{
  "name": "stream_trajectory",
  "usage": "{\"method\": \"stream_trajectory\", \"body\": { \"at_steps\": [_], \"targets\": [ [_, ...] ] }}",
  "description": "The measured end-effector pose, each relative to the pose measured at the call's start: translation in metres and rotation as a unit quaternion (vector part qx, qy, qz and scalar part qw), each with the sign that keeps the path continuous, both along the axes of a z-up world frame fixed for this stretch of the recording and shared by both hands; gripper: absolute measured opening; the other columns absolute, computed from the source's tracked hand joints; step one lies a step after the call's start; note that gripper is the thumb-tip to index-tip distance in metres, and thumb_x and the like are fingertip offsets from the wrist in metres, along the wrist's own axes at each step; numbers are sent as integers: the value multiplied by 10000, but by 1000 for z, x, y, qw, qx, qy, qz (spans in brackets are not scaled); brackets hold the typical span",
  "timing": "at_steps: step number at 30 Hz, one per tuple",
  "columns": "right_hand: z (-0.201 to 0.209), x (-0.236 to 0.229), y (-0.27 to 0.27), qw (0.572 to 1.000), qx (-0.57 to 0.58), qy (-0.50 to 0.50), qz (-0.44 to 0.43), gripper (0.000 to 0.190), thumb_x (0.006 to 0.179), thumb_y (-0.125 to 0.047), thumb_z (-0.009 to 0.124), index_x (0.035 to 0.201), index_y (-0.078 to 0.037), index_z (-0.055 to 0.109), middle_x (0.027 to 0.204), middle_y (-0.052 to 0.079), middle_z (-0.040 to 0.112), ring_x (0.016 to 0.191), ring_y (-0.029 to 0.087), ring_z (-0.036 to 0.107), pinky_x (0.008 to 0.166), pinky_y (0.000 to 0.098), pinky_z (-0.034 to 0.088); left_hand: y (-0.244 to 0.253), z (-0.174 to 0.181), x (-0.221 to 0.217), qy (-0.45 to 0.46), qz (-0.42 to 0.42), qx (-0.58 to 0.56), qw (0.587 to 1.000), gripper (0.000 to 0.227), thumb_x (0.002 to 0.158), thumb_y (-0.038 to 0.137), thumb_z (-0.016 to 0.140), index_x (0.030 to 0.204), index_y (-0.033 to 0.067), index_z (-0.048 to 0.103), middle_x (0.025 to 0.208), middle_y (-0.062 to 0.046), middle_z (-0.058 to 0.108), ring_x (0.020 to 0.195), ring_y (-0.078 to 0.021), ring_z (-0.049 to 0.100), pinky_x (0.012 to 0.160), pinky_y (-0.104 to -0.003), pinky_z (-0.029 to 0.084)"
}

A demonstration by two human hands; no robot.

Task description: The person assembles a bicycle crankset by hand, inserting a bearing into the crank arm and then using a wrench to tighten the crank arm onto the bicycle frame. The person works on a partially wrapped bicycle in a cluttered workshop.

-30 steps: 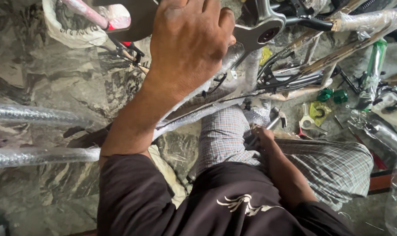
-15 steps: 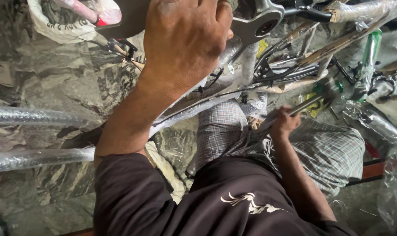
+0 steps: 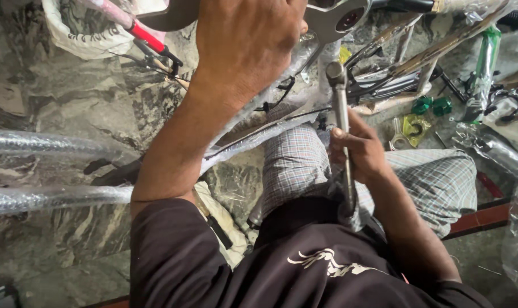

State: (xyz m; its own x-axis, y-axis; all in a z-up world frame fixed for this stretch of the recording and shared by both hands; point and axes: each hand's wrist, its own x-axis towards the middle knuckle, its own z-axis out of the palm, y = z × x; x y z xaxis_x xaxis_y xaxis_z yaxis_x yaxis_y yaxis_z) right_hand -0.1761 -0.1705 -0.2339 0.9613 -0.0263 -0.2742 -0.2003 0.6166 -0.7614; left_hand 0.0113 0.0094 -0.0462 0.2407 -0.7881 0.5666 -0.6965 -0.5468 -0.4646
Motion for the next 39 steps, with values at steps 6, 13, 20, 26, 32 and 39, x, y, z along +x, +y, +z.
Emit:
{"method": "stream_trajectory", "body": {
  "at_steps": [6, 13, 20, 26, 32, 39],
  "targets": [
    [7, 7, 28, 998, 23, 62, -26, 553, 984, -95, 610, 1509, -90, 439, 723, -15, 477, 549, 90, 461, 469, 231, 410, 0, -3, 1, -1, -14, -10, 1000, 235, 971, 383, 792, 984, 188, 662, 751, 38, 575, 703, -139, 568, 612, -356, 426],
    [11, 7, 22, 998, -63, 4, -24, 694, 950, -52, 612, 1583, -183, 359, 718, -22, 495, 519, 92, 471, 443, 242, 427, -2, -4, 7, -47, 22, 28, 998, 183, 992, 328, 758, 947, 177, 666, 673, 57, 523, 618, -102, 526, 564, -321, 415],
    [-4, 7, 34, 995, 3, 72, -75, 631, 1001, -52, 627, 1589, -6, 404, 760, -19, 496, 547, 86, 460, 454, 235, 410, -2, 0, 3, -31, -2, -5, 999, 180, 951, 310, 755, 953, 153, 667, 755, 23, 575, 731, -134, 603, 611, -356, 455],
    [-3, 12, 35, 996, -54, 31, -67, 719, 938, -31, 599, 1598, -172, 350, 741, -45, 518, 538, 60, 470, 446, 224, 436, -4, 3, 0, -21, 22, 23, 999, 122, 944, 240, 763, 967, 160, 674, 780, 20, 579, 744, -140, 595, 622, -355, 458],
    [-3, 8, 42, 988, -40, 113, -99, 662, 921, -22, 583, 1542, -182, 421, 720, -28, 533, 496, 73, 461, 412, 234, 412, -3, 5, -1, -14, -5, -3, 1000, 140, 910, 263, 743, 930, 147, 668, 780, 7, 574, 742, -153, 587, 612, -361, 444],
    [10, 9, 54, 990, -50, 99, -84, 699, 955, -78, 600, 1612, -150, 371, 726, -22, 517, 511, 80, 478, 420, 241, 422, -1, 4, -3, -47, 25, 25, 998, 39, 933, 163, 708, 956, 156, 678, 802, 8, 564, 767, -152, 580, 642, -366, 454]
  ]
}}
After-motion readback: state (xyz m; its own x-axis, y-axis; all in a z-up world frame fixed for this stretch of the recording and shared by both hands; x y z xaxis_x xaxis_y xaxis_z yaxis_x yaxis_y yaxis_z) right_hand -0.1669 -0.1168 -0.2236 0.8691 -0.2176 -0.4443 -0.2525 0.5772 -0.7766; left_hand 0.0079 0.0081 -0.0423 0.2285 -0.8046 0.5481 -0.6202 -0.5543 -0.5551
